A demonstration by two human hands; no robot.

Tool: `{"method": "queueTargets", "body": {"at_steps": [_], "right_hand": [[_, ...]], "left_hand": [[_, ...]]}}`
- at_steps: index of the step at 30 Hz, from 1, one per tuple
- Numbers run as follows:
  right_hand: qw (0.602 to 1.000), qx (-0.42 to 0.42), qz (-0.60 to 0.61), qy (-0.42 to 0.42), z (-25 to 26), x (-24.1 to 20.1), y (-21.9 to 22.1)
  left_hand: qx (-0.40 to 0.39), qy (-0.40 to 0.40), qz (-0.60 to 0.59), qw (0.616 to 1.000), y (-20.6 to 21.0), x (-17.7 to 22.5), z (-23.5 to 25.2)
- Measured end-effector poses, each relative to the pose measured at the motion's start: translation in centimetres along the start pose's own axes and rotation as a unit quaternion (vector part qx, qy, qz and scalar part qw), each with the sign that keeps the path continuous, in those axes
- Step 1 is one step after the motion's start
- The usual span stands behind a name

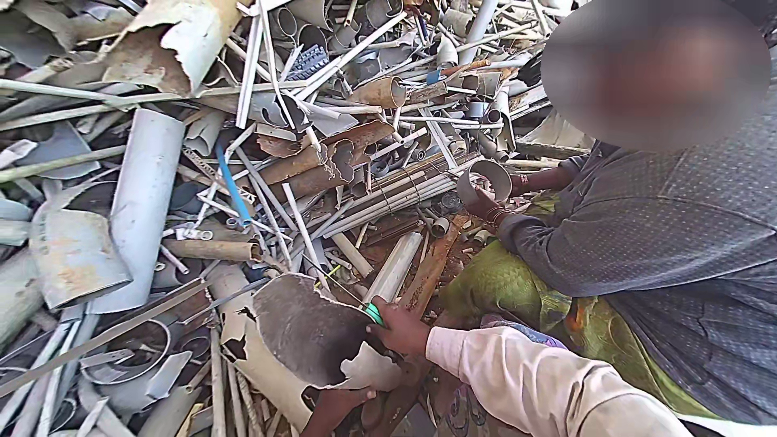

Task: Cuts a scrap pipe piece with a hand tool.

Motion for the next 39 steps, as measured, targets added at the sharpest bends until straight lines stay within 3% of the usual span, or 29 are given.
{"method": "queueTargets", "body": {"at_steps": [3,7,16,22,26,31,39], "right_hand": [[1.0,-0.005,-0.007,0.001,-0.1,0.0,0.2],[1.0,-0.005,-0.003,-0.015,-0.1,0.0,0.2],[0.999,-0.016,0.003,-0.045,-0.8,0.9,-0.6],[0.999,-0.024,-0.026,0.011,-1.1,2.1,-1.2],[0.996,-0.038,-0.068,0.032,-1.3,2.0,-1.3],[0.992,-0.044,-0.117,0.016,-1.2,1.8,-0.8],[0.991,-0.044,-0.125,-0.017,-1.0,1.0,-0.4]], "left_hand": [[-0.006,-0.019,0.037,0.999,0.0,0.2,-0.2],[0.023,0.027,0.083,0.996,0.3,1.3,-0.8],[-0.009,0.027,0.123,0.992,2.1,2.0,-0.4],[-0.006,0.051,0.171,0.984,3.4,2.3,0.0],[-0.148,-0.152,0.281,0.936,7.1,7.8,-1.1],[-0.131,-0.083,0.23,0.961,4.6,-1.0,0.7],[-0.121,-0.076,0.217,0.966,3.7,-0.6,0.3]]}}
Point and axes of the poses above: each hand's wrist, its own z-axis towards the middle knuckle, its own y-axis out of the palm, x = y × z, the point moved 9 cm from there along z, towards the middle knuckle, and after that the axes turned 14 degrees about -z, right-handed, at the moved point
